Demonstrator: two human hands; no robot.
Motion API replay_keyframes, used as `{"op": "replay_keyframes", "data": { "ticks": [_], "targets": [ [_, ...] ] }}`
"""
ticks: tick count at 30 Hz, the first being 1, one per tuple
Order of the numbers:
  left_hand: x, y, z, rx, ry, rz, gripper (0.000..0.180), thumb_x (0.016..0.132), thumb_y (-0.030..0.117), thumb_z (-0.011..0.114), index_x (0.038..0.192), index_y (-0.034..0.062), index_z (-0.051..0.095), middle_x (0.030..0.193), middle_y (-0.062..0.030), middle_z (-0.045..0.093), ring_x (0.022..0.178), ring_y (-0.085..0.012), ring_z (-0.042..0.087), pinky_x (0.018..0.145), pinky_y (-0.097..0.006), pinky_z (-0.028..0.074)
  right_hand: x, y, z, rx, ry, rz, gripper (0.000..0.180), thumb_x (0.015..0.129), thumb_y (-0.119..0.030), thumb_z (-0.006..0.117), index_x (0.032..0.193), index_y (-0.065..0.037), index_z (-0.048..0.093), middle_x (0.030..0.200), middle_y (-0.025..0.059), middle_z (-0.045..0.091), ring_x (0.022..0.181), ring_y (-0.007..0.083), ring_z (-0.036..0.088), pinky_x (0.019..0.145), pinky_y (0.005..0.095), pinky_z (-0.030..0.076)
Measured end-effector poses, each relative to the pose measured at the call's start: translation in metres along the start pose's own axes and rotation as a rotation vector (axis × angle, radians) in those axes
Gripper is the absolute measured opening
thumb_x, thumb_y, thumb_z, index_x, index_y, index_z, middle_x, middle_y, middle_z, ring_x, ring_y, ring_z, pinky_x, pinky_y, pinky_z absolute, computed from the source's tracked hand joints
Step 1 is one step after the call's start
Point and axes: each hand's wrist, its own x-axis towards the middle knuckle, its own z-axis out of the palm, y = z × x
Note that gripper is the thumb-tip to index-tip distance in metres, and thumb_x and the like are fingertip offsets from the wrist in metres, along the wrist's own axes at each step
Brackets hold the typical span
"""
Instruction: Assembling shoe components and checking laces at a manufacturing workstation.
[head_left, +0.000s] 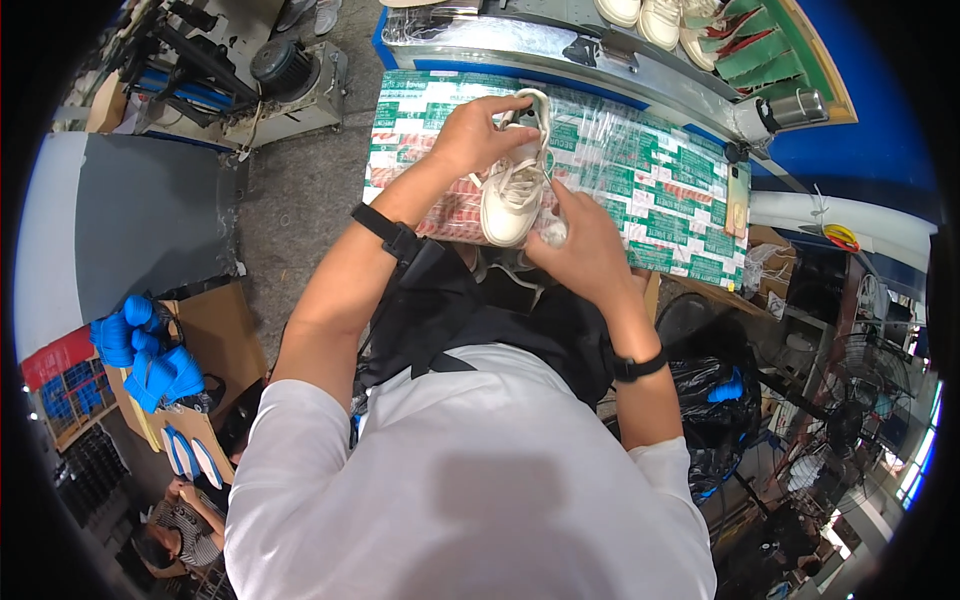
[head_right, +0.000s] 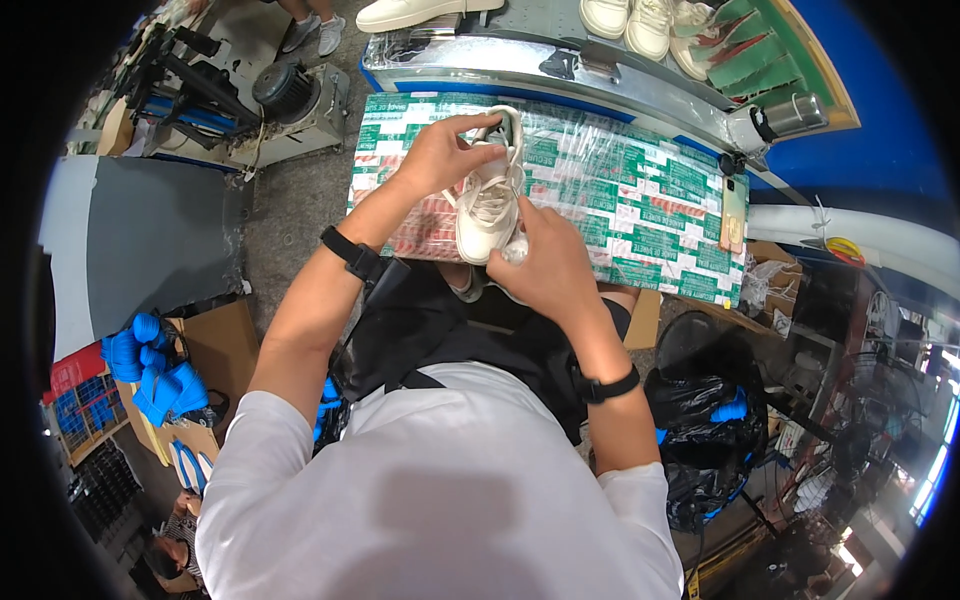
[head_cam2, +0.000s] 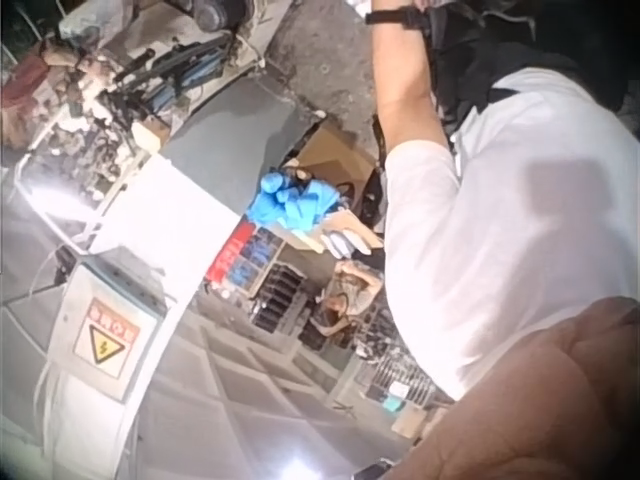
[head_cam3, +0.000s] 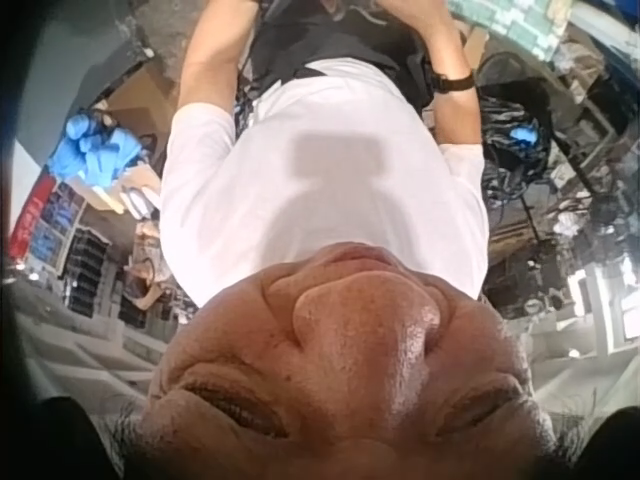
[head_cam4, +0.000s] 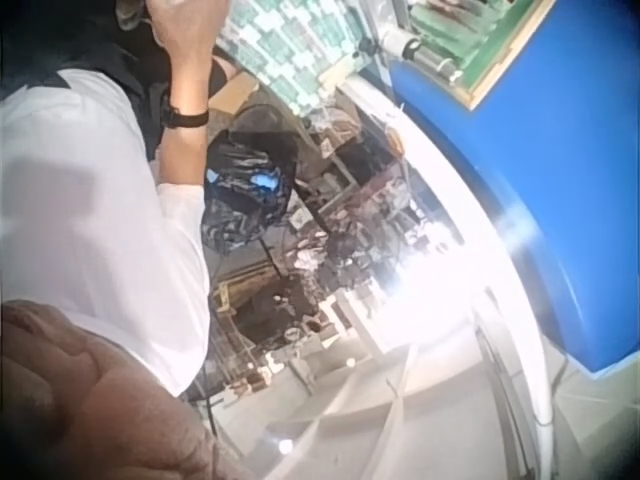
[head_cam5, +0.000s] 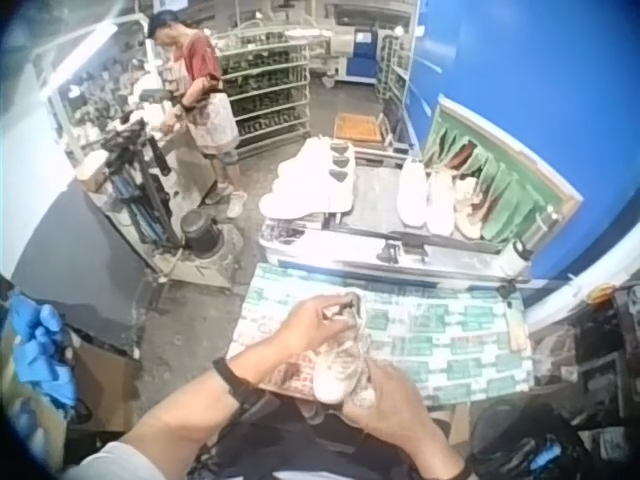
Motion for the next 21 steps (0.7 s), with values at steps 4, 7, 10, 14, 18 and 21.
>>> {"op": "replay_keyframes", "data": {
  "ticks": [4, 7, 10, 14, 18, 21],
  "targets": [
    [0.004, -0.01, 0.004, 0.004, 0.053, 0.087, 0.06, 0.087, 0.043, 0.093, 0.139, 0.0139, 0.079, 0.113, -0.018, 0.083, 0.083, -0.0249, 0.08, 0.078, -0.038, 0.062, -0.02, -0.033, -0.026, -0.106, -0.13, 0.03, 0.077, 0.084, -0.028, 0.081, 0.147, 0.011, 0.058, 0.111, 0.0273, 0.07, 0.106, 0.0449, 0.069, 0.094, 0.0513, 0.054],
    [0.007, -0.014, 0.006, 0.049, 0.122, 0.187, 0.062, 0.086, 0.045, 0.094, 0.138, 0.0146, 0.079, 0.106, -0.0192, 0.083, 0.079, -0.0241, 0.08, 0.076, -0.038, 0.062, -0.017, -0.037, -0.016, -0.118, -0.086, 0.037, 0.078, 0.083, -0.027, 0.082, 0.147, 0.01, 0.058, 0.109, 0.0266, 0.069, 0.105, 0.0446, 0.069, 0.094, 0.0503, 0.054],
    [0.008, -0.009, -0.001, -0.029, 0.02, 0.049, 0.061, 0.085, 0.044, 0.095, 0.137, 0.0143, 0.08, 0.115, -0.0204, 0.082, 0.085, -0.0261, 0.081, 0.079, -0.038, 0.063, 0.001, -0.028, 0.002, -0.021, 0.088, -0.121, 0.079, 0.08, -0.028, 0.083, 0.144, 0.012, 0.06, 0.11, 0.026, 0.07, 0.104, 0.0442, 0.069, 0.094, 0.0523, 0.054],
    [0.007, 0.0, -0.007, -0.047, -0.045, -0.011, 0.06, 0.086, 0.041, 0.096, 0.138, 0.0148, 0.08, 0.116, -0.0153, 0.081, 0.081, -0.0188, 0.076, 0.073, -0.034, 0.061, 0.021, -0.006, 0.03, -0.037, 0.076, -0.198, 0.08, 0.078, -0.03, 0.084, 0.143, 0.011, 0.061, 0.112, 0.025, 0.069, 0.103, 0.0431, 0.068, 0.095, 0.0522, 0.053],
    [0.012, -0.013, 0.0, -0.001, 0.067, 0.169, 0.061, 0.087, 0.039, 0.096, 0.141, 0.0157, 0.078, 0.12, -0.0105, 0.081, 0.079, -0.0121, 0.073, 0.07, -0.031, 0.06, 0.024, -0.002, 0.041, -0.19, 0.067, -0.2, 0.085, 0.076, -0.032, 0.085, 0.144, 0.011, 0.061, 0.112, 0.0236, 0.07, 0.101, 0.0418, 0.068, 0.094, 0.0523, 0.053],
    [0.013, -0.015, 0.001, 0.006, 0.032, 0.116, 0.061, 0.086, 0.039, 0.097, 0.14, 0.0163, 0.079, 0.124, -0.0108, 0.08, 0.084, -0.0142, 0.075, 0.074, -0.032, 0.062, 0.026, -0.006, 0.046, -0.195, 0.08, -0.172, 0.084, 0.077, -0.033, 0.085, 0.145, 0.012, 0.061, 0.112, 0.0234, 0.071, 0.101, 0.0418, 0.069, 0.094, 0.0508, 0.054]
  ]
}}
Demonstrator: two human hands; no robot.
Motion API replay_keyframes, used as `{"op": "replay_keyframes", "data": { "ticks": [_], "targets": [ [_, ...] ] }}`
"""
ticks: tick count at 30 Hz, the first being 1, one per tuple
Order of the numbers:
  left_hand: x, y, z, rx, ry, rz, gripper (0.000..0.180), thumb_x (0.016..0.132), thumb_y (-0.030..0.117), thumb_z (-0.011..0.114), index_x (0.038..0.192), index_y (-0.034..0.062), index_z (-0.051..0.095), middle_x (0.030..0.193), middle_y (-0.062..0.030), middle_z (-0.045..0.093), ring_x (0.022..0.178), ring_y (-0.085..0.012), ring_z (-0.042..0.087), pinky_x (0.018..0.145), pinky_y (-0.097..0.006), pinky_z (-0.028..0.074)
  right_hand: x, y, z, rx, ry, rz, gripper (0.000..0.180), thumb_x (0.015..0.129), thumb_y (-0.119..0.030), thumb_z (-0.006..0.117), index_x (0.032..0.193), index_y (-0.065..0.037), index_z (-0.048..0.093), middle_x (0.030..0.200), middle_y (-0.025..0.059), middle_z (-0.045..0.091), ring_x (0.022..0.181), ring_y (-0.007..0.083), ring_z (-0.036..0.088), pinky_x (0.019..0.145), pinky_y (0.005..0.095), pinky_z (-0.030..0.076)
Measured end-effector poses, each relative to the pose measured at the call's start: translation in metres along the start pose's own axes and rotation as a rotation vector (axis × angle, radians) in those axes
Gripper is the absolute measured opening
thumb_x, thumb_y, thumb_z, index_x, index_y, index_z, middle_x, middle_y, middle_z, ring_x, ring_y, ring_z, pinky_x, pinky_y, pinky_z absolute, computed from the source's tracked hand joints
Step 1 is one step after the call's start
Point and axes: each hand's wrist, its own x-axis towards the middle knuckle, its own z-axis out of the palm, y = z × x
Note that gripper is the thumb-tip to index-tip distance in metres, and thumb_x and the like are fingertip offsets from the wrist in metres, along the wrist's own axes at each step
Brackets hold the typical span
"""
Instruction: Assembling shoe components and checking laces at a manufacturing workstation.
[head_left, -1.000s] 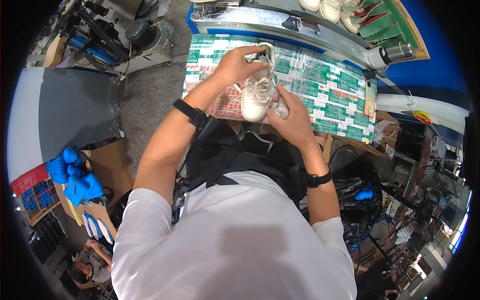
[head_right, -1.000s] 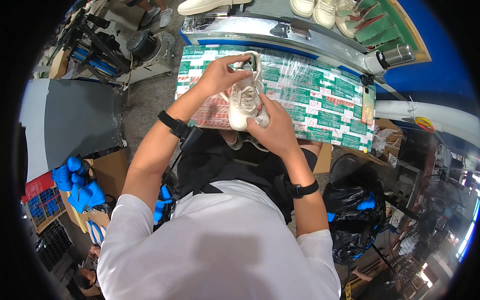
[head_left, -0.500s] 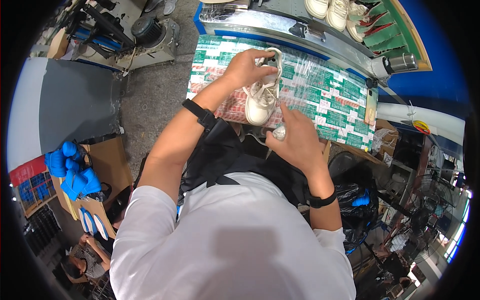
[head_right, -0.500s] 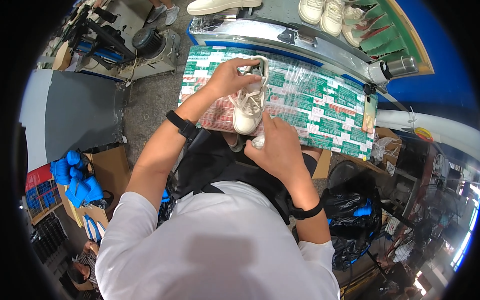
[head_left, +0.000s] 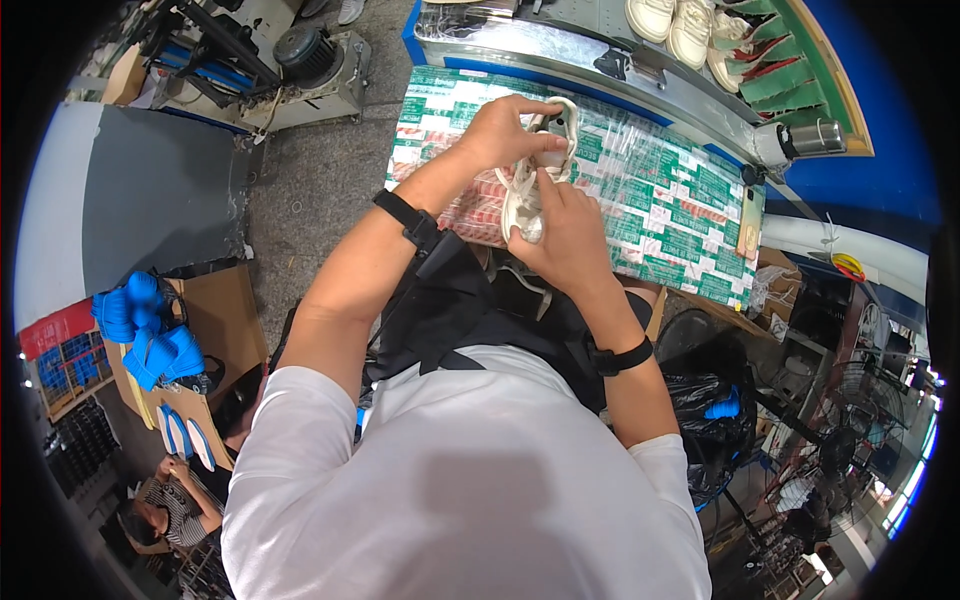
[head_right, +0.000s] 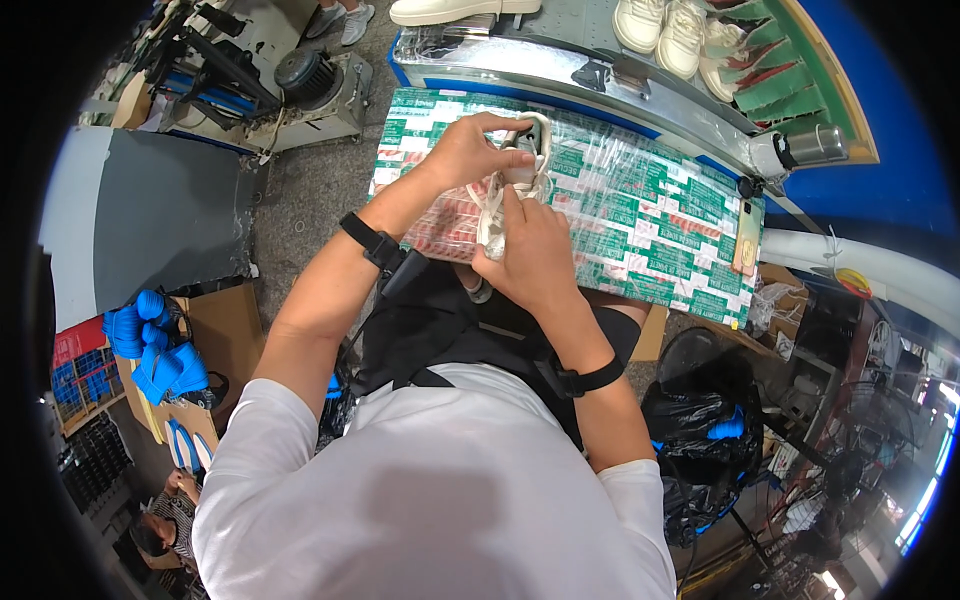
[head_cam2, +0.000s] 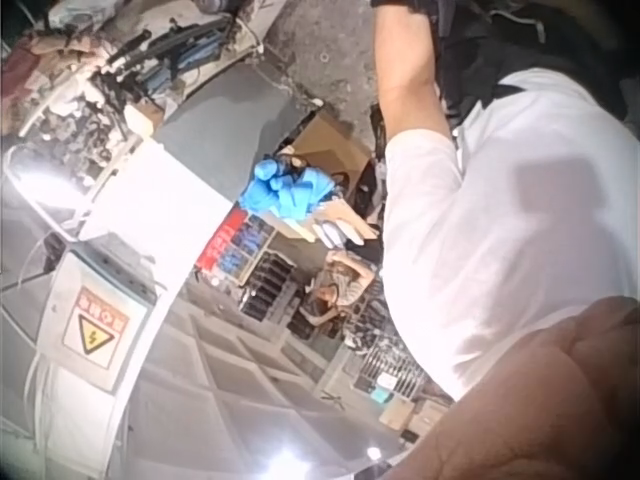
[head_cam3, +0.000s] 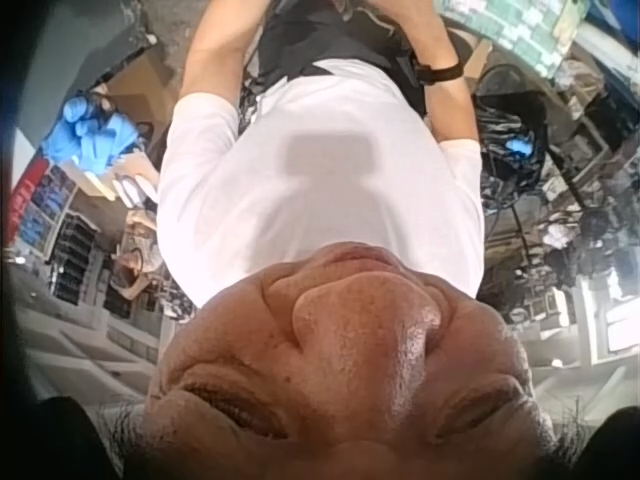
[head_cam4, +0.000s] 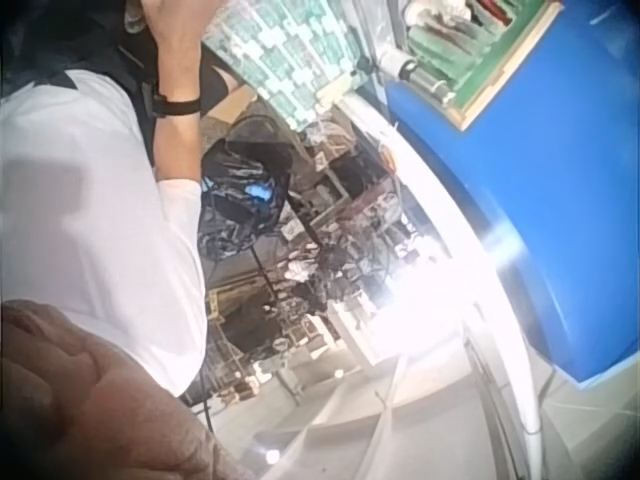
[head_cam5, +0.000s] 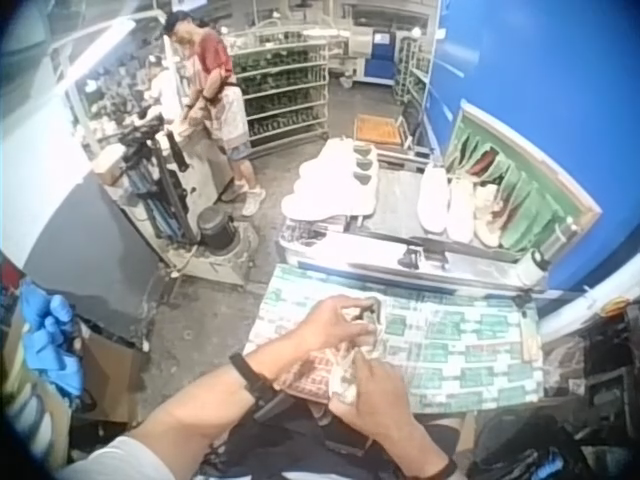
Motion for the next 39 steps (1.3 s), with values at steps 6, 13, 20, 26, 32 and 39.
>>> {"op": "replay_keyframes", "data": {
  "ticks": [6, 13, 20, 26, 32, 39],
  "targets": [
    [0.002, -0.003, 0.005, -0.034, 0.047, 0.035, 0.06, 0.084, 0.037, 0.099, 0.137, 0.0155, 0.08, 0.128, -0.0117, 0.078, 0.084, -0.0155, 0.075, 0.076, -0.033, 0.062, 0.002, 0.012, -0.016, 0.692, -0.069, 0.389, 0.07, 0.085, -0.031, 0.079, 0.14, 0.011, 0.066, 0.12, 0.0275, 0.075, 0.111, 0.0443, 0.074, 0.103, 0.046, 0.056],
    [0.004, 0.004, 0.005, -0.017, 0.014, 0.005, 0.059, 0.084, 0.032, 0.099, 0.138, 0.0159, 0.08, 0.129, -0.0109, 0.079, 0.081, -0.0136, 0.074, 0.075, -0.032, 0.061, 0.012, 0.001, -0.002, 0.517, -0.061, 0.312, 0.068, 0.09, -0.028, 0.075, 0.146, 0.009, 0.064, 0.13, 0.0247, 0.075, 0.12, 0.0358, 0.074, 0.106, 0.0418, 0.055],
    [0.002, 0.009, -0.007, -0.19, -0.093, -0.109, 0.058, 0.083, 0.029, 0.1, 0.136, 0.0121, 0.081, 0.129, -0.0166, 0.079, 0.095, -0.0168, 0.078, 0.088, -0.031, 0.061, -0.045, 0.018, -0.037, 0.84, -0.147, 0.352, 0.066, 0.094, -0.02, 0.075, 0.152, 0.008, 0.059, 0.137, 0.0197, 0.073, 0.125, 0.0258, 0.07, 0.107, 0.0376, 0.053],
    [-0.002, 0.008, -0.003, -0.217, -0.093, -0.114, 0.056, 0.088, 0.022, 0.096, 0.141, 0.014, 0.078, 0.13, -0.015, 0.078, 0.094, -0.0151, 0.078, 0.08, -0.031, 0.062, -0.038, -0.021, -0.024, 0.44, -0.108, 0.188, 0.068, 0.087, -0.024, 0.08, 0.143, 0.008, 0.064, 0.12, 0.0212, 0.073, 0.112, 0.0368, 0.072, 0.098, 0.0438, 0.056],
    [-0.006, -0.005, 0.002, -0.144, -0.125, -0.139, 0.065, 0.094, 0.026, 0.092, 0.152, 0.0077, 0.068, 0.127, -0.0192, 0.079, 0.105, -0.0186, 0.078, 0.078, -0.033, 0.063, -0.039, 0.003, 0.006, 0.669, 0.096, 0.223, 0.076, 0.085, -0.027, 0.082, 0.149, 0.007, 0.059, 0.124, 0.0247, 0.072, 0.116, 0.0413, 0.071, 0.097, 0.0464, 0.058],
    [-0.048, -0.016, 0.092, -0.081, 0.353, 0.02, 0.117, 0.077, 0.034, 0.099, 0.163, -0.0121, 0.035, 0.155, -0.0355, 0.054, 0.148, -0.0463, 0.052, 0.125, -0.049, 0.041, -0.07, 0.12, 0.018, 0.06, 0.264, 0.46, 0.092, 0.085, -0.03, 0.084, 0.159, 0.009, 0.045, 0.128, 0.0282, 0.068, 0.118, 0.0478, 0.065, 0.106, 0.0539, 0.051]
  ]
}}
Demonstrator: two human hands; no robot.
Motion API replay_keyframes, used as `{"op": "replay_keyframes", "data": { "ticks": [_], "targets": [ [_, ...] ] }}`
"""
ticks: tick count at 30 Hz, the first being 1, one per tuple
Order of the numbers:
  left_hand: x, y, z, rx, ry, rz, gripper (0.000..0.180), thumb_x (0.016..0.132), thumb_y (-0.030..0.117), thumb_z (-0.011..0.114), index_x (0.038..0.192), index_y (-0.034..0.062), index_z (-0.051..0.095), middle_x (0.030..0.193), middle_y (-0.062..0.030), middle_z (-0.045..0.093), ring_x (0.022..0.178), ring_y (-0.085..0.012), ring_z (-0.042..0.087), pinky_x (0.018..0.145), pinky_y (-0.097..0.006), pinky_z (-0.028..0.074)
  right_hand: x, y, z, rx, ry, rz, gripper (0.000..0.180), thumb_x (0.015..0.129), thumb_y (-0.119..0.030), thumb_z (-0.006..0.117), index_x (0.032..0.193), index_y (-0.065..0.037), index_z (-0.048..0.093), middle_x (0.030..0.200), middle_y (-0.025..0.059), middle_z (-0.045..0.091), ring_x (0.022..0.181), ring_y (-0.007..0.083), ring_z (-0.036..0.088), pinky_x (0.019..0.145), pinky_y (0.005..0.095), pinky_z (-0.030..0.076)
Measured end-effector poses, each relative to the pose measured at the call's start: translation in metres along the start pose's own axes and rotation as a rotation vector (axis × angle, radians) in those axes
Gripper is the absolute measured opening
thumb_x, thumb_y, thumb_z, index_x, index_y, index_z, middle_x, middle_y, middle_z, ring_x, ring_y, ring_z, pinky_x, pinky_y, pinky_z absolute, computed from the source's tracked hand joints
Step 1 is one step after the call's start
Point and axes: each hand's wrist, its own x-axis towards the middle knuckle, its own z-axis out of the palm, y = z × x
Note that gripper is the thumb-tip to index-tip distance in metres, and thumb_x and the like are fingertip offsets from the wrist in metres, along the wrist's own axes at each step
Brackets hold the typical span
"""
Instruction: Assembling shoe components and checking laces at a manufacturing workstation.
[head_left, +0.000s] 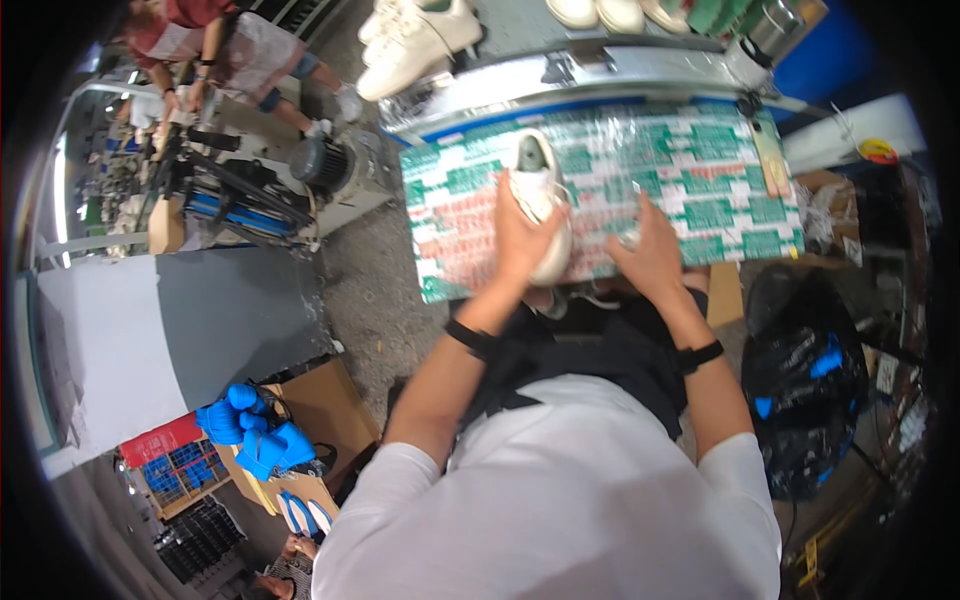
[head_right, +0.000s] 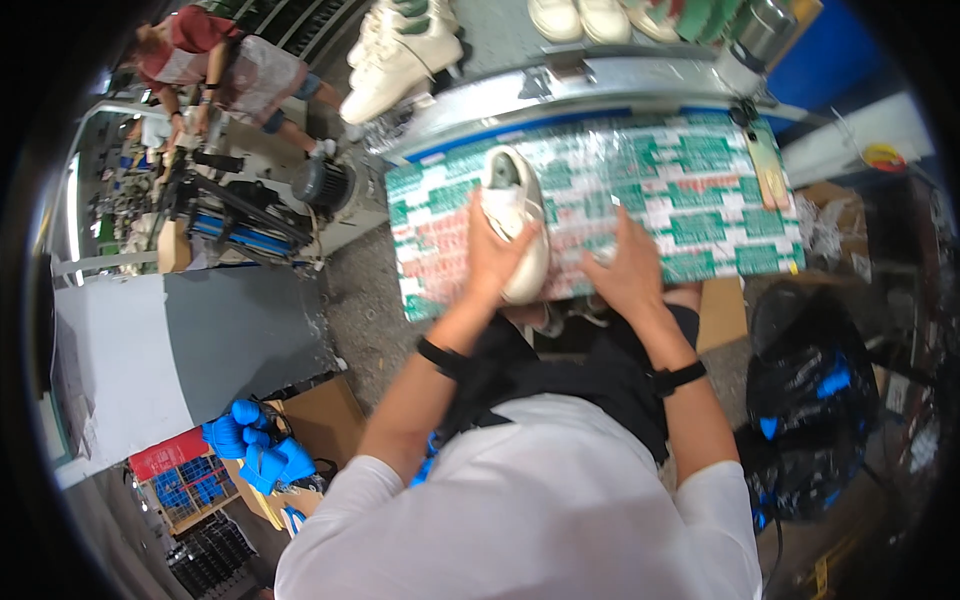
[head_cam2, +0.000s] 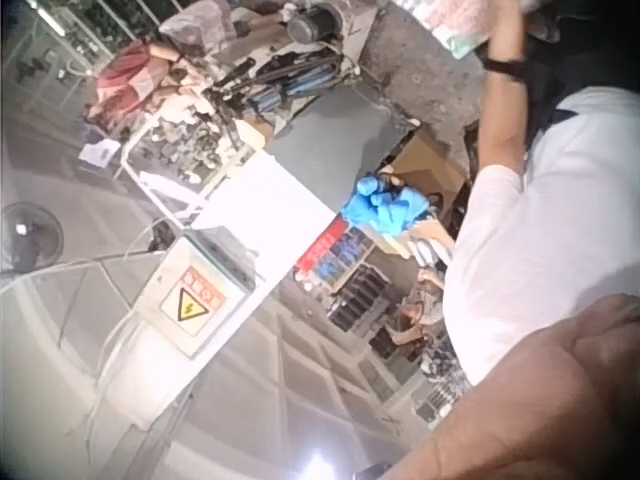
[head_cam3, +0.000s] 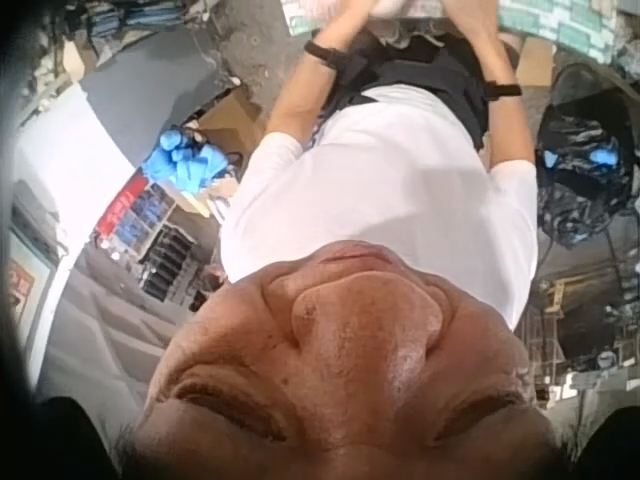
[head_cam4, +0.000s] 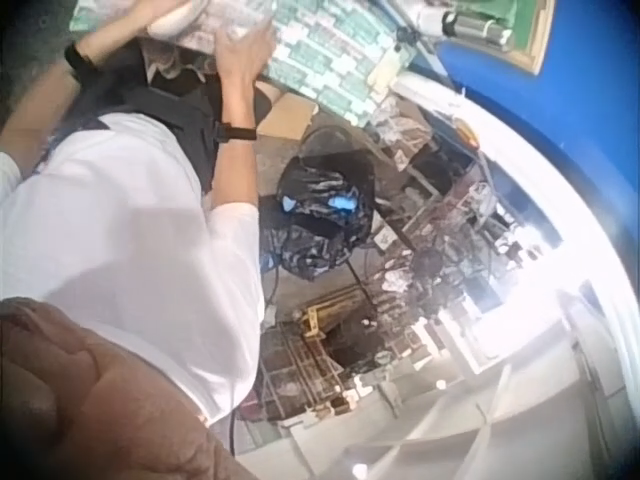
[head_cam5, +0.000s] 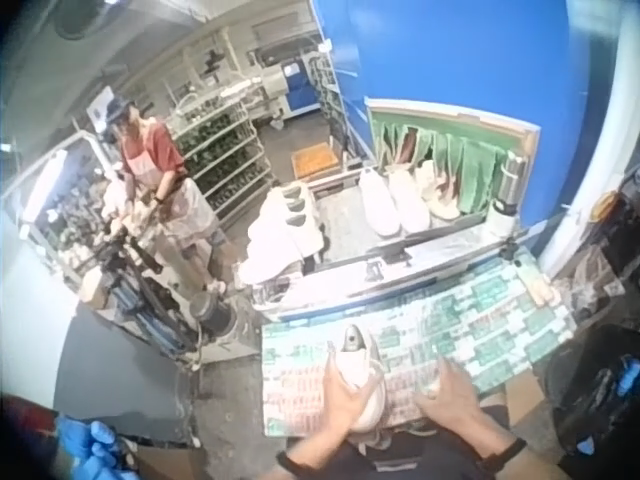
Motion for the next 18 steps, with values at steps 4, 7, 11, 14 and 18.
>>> {"op": "replay_keyframes", "data": {
  "ticks": [4, 7, 11, 14, 18],
  "targets": [
    [0.017, 0.02, -0.007, 0.192, -0.032, -0.044, 0.108, 0.076, 0.028, 0.096, 0.16, -0.0093, 0.039, 0.147, -0.0322, 0.061, 0.14, -0.0448, 0.059, 0.12, -0.05, 0.046, 0.029, 0.038, -0.009, -0.15, 0.032, -0.019, 0.091, 0.085, -0.03, 0.084, 0.16, 0.005, 0.046, 0.128, 0.0277, 0.067, 0.119, 0.0468, 0.063, 0.106, 0.056, 0.049],
    [0.041, 0.007, -0.056, 0.064, -0.277, -0.089, 0.104, 0.077, 0.023, 0.094, 0.16, -0.0071, 0.039, 0.14, -0.0257, 0.067, 0.133, -0.0375, 0.066, 0.114, -0.045, 0.052, 0.048, 0.057, -0.002, -0.238, 0.161, -0.112, 0.082, 0.086, -0.028, 0.082, 0.157, 0.0, 0.052, 0.131, 0.0274, 0.066, 0.125, 0.0447, 0.06, 0.109, 0.057, 0.046],
    [0.056, 0.003, -0.069, 0.09, -0.557, -0.087, 0.104, 0.077, 0.021, 0.095, 0.162, 0.0001, 0.04, 0.142, -0.0205, 0.066, 0.134, -0.0316, 0.064, 0.117, -0.041, 0.051, 0.036, 0.107, 0.011, -0.334, 0.265, -0.167, 0.061, 0.088, -0.031, 0.079, 0.142, -0.004, 0.068, 0.133, 0.0259, 0.066, 0.129, 0.0474, 0.057, 0.113, 0.0583, 0.043],
    [0.027, 0.025, -0.036, 0.084, -0.282, -0.048, 0.091, 0.082, 0.024, 0.088, 0.16, 0.0, 0.047, 0.147, -0.0229, 0.063, 0.14, -0.039, 0.061, 0.12, -0.044, 0.048, 0.026, 0.102, 0.007, -0.368, 0.295, -0.073, 0.053, 0.086, -0.022, 0.08, 0.135, -0.006, 0.07, 0.134, 0.023, 0.063, 0.129, 0.0449, 0.058, 0.114, 0.0581, 0.043],
    [0.023, 0.043, -0.039, 0.326, -0.079, -0.138, 0.084, 0.079, 0.029, 0.088, 0.152, 0.0023, 0.055, 0.141, -0.0215, 0.066, 0.13, -0.0421, 0.066, 0.111, -0.048, 0.054, 0.043, 0.075, 0.01, -0.322, 0.281, -0.106, 0.044, 0.084, -0.015, 0.08, 0.126, -0.006, 0.071, 0.132, 0.0196, 0.062, 0.125, 0.0414, 0.059, 0.112, 0.0555, 0.045]
  ]
}}
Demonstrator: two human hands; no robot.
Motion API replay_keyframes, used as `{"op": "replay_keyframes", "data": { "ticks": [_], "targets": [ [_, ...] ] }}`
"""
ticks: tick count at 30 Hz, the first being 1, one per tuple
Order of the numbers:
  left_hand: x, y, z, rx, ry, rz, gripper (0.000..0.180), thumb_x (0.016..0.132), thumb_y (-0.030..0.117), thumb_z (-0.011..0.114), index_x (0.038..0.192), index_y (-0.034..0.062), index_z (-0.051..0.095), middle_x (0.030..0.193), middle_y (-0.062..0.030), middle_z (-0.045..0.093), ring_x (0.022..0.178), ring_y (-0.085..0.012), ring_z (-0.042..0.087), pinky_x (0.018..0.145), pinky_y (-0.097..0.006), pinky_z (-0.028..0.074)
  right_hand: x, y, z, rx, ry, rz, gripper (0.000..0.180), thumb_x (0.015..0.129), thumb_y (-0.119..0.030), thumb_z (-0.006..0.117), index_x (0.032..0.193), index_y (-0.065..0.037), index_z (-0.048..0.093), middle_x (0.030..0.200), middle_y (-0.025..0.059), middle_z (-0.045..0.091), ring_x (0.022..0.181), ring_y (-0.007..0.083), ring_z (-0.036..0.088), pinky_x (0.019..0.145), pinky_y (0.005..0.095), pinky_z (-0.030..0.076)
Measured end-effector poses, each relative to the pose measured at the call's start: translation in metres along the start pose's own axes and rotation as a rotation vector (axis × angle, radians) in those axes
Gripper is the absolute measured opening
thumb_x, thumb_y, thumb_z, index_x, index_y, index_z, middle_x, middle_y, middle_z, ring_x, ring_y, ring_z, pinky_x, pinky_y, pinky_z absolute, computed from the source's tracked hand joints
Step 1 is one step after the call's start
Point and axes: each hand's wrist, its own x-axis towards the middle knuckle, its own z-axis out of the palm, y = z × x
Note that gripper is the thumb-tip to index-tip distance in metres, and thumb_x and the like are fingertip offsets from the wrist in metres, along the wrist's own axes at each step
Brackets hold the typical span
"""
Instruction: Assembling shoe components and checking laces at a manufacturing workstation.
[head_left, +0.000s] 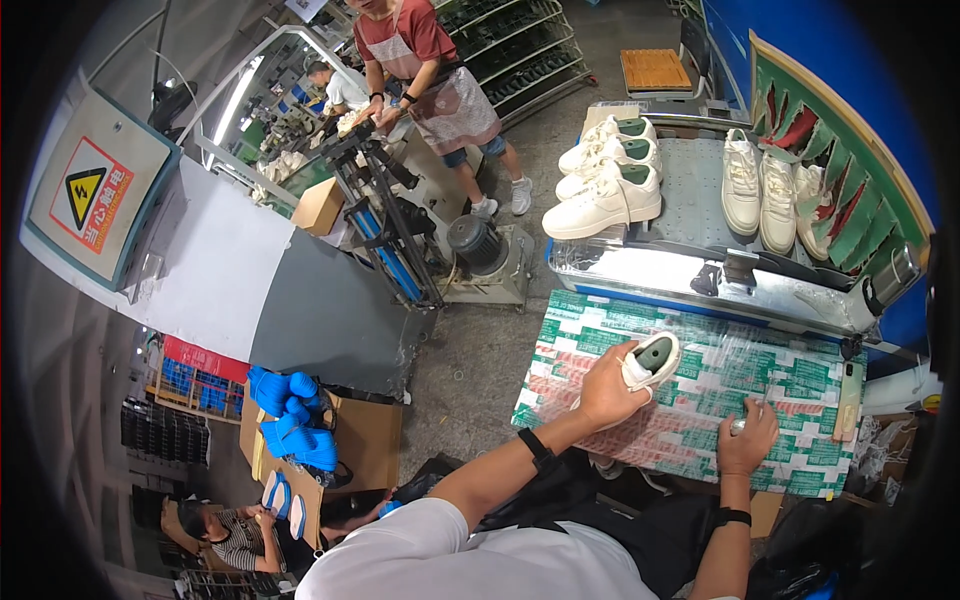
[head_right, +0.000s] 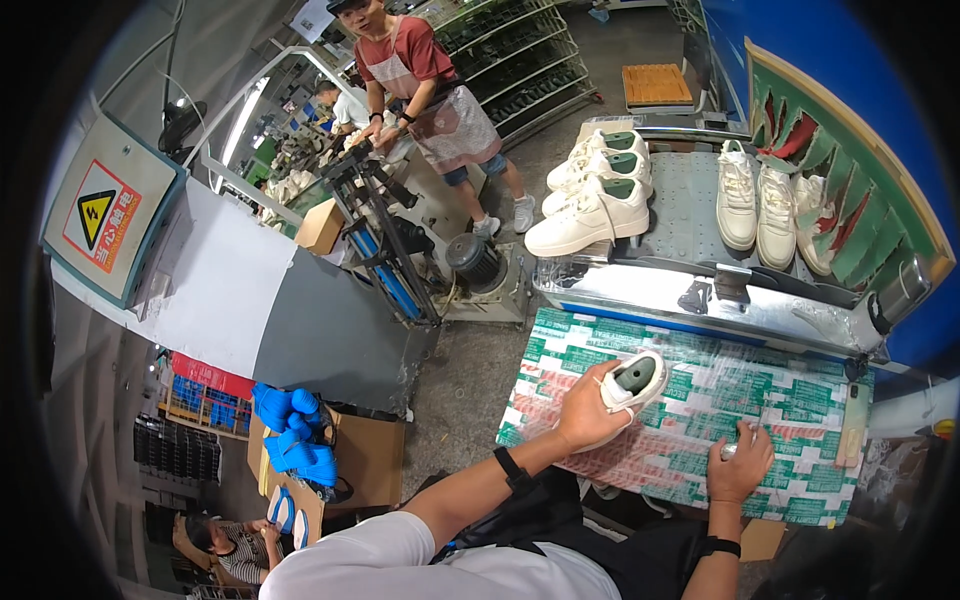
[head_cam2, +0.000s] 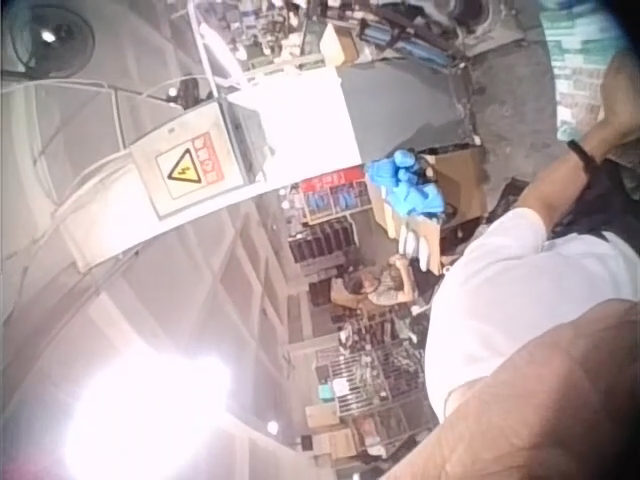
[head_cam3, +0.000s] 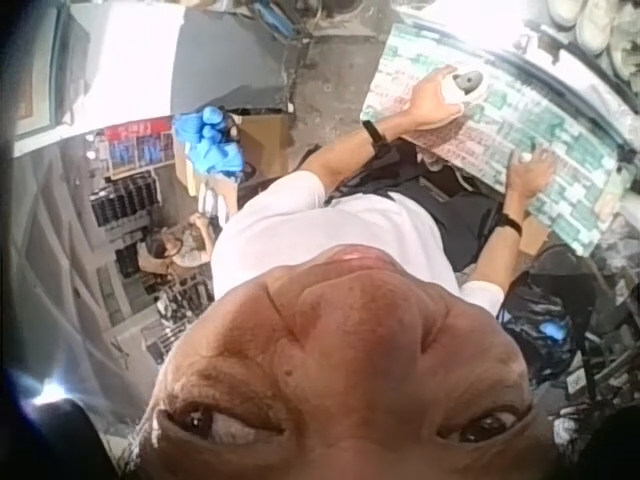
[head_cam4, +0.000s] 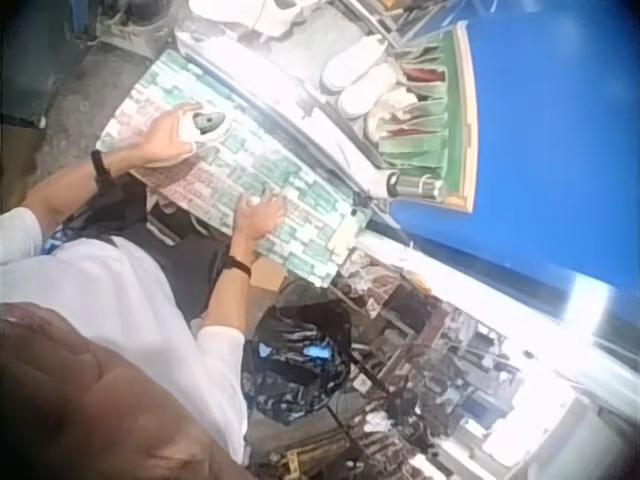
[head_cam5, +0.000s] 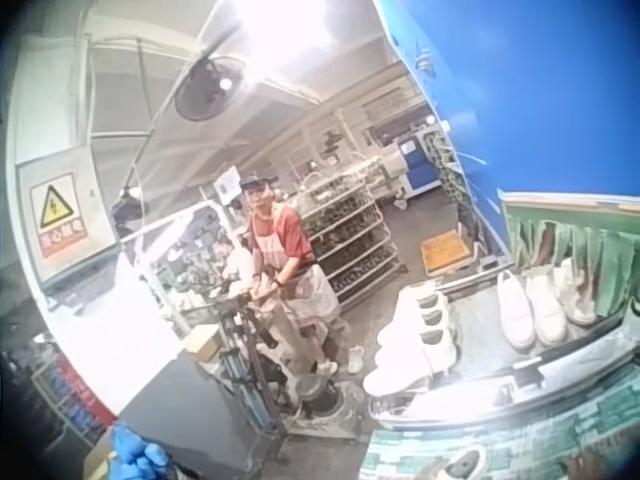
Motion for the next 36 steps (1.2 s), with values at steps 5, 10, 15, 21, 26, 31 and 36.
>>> {"op": "replay_keyframes", "data": {
  "ticks": [5, 10, 15, 21, 26, 31, 36],
  "targets": [
    [0.008, -0.004, 0.003, -0.006, 0.057, 0.103, 0.078, 0.083, 0.036, 0.091, 0.146, 0.0036, 0.06, 0.135, -0.0206, 0.07, 0.122, -0.0399, 0.071, 0.105, -0.046, 0.057, 0.003, 0.001, 0.0, 0.004, -0.005, 0.022, 0.044, 0.083, -0.014, 0.079, 0.125, -0.006, 0.072, 0.131, 0.0192, 0.063, 0.125, 0.0412, 0.059, 0.112, 0.0553, 0.045],
    [0.009, -0.003, 0.005, -0.01, 0.076, 0.103, 0.076, 0.083, 0.036, 0.09, 0.145, 0.0029, 0.061, 0.134, -0.0214, 0.071, 0.122, -0.0399, 0.072, 0.104, -0.046, 0.058, 0.004, 0.004, 0.002, 0.005, -0.006, 0.027, 0.043, 0.083, -0.015, 0.079, 0.125, -0.006, 0.072, 0.131, 0.0196, 0.063, 0.126, 0.0416, 0.059, 0.113, 0.0555, 0.045],
    [0.007, -0.004, 0.006, -0.006, 0.082, 0.098, 0.077, 0.082, 0.036, 0.09, 0.145, 0.0025, 0.061, 0.133, -0.0222, 0.072, 0.121, -0.0402, 0.072, 0.104, -0.046, 0.058, 0.003, 0.004, 0.001, 0.004, -0.01, 0.019, 0.042, 0.084, -0.016, 0.079, 0.125, -0.006, 0.072, 0.131, 0.0205, 0.063, 0.126, 0.0423, 0.059, 0.114, 0.056, 0.044],
    [0.005, -0.004, 0.007, 0.008, 0.08, 0.096, 0.078, 0.081, 0.035, 0.089, 0.146, 0.0023, 0.06, 0.133, -0.0225, 0.071, 0.122, -0.0395, 0.072, 0.105, -0.046, 0.058, 0.002, 0.004, 0.001, 0.006, -0.002, 0.014, 0.042, 0.084, -0.016, 0.079, 0.125, -0.006, 0.072, 0.131, 0.0205, 0.063, 0.126, 0.0423, 0.059, 0.114, 0.0562, 0.045],
    [0.002, -0.003, 0.006, -0.004, 0.08, 0.092, 0.08, 0.081, 0.036, 0.09, 0.146, 0.0018, 0.059, 0.133, -0.0226, 0.071, 0.122, -0.0392, 0.071, 0.105, -0.046, 0.057, 0.001, 0.004, -0.001, 0.01, -0.011, 0.02, 0.042, 0.084, -0.016, 0.078, 0.125, -0.007, 0.072, 0.131, 0.0206, 0.063, 0.126, 0.0423, 0.059, 0.114, 0.0564, 0.044],
    [0.001, -0.002, 0.01, 0.028, 0.07, 0.102, 0.082, 0.081, 0.038, 0.09, 0.147, 0.0019, 0.059, 0.135, -0.0236, 0.071, 0.124, -0.0398, 0.071, 0.106, -0.046, 0.057, -0.005, 0.01, -0.007, -0.012, -0.008, 0.015, 0.041, 0.085, -0.019, 0.079, 0.124, -0.009, 0.072, 0.131, 0.02, 0.063, 0.126, 0.0423, 0.059, 0.113, 0.0562, 0.044],
    [0.005, -0.001, 0.004, -0.084, 0.037, 0.009, 0.087, 0.079, 0.032, 0.089, 0.151, -0.0041, 0.056, 0.139, -0.0264, 0.066, 0.13, -0.0438, 0.064, 0.113, -0.048, 0.052, 0.008, -0.001, 0.003, 0.011, 0.029, -0.013, 0.042, 0.086, -0.024, 0.08, 0.125, -0.012, 0.073, 0.129, 0.019, 0.065, 0.125, 0.0414, 0.061, 0.11, 0.0557, 0.045]
  ]
}}
